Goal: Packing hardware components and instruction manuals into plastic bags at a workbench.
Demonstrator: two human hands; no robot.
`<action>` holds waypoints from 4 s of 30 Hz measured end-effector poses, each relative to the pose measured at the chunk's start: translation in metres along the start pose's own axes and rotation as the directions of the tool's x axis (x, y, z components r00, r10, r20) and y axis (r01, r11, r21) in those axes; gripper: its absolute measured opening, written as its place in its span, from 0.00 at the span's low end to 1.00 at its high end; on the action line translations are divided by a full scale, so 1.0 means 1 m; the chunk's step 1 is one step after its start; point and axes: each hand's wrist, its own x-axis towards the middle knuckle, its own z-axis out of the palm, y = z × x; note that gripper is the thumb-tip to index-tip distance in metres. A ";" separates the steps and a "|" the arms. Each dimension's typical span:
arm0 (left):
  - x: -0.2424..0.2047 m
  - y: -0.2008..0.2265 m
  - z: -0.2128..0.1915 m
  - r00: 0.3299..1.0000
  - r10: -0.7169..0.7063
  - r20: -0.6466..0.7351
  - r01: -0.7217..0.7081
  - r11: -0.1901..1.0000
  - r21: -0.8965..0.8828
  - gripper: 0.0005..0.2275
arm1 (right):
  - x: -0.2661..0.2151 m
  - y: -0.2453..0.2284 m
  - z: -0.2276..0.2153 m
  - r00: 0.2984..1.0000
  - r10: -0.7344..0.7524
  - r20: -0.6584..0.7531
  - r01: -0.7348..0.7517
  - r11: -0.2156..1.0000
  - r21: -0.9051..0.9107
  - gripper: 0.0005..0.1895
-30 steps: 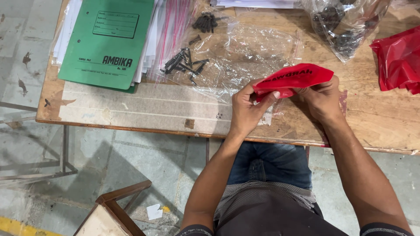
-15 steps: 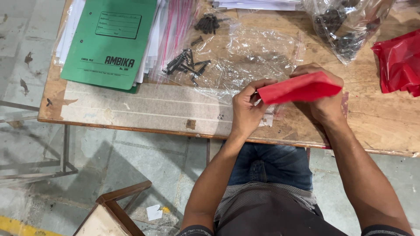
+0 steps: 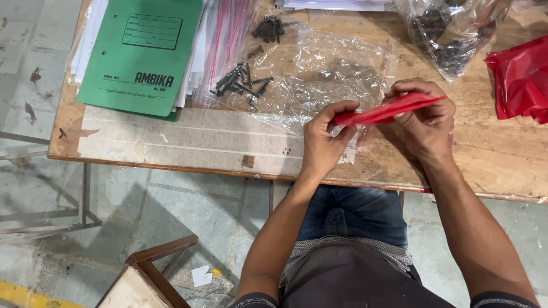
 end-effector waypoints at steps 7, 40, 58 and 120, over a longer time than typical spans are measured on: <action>-0.001 -0.009 -0.002 1.000 0.005 0.014 -0.005 1.000 0.019 0.15 | -0.002 0.003 0.000 0.987 -0.088 0.137 0.085 0.996 0.026 0.29; 0.005 -0.002 0.001 0.984 -0.145 -0.100 0.117 0.964 -0.239 0.13 | 0.008 -0.002 0.011 0.946 0.317 -0.069 -0.300 0.936 0.186 0.04; 0.005 0.005 0.003 0.976 -0.205 -0.068 0.193 0.971 -0.142 0.05 | 0.009 0.016 0.012 0.962 0.266 -0.058 -0.267 0.963 -0.015 0.10; 0.012 0.016 0.014 0.942 -0.306 0.138 0.304 0.952 0.043 0.09 | 0.008 -0.010 -0.013 0.996 -0.071 0.049 0.086 0.875 -0.477 0.17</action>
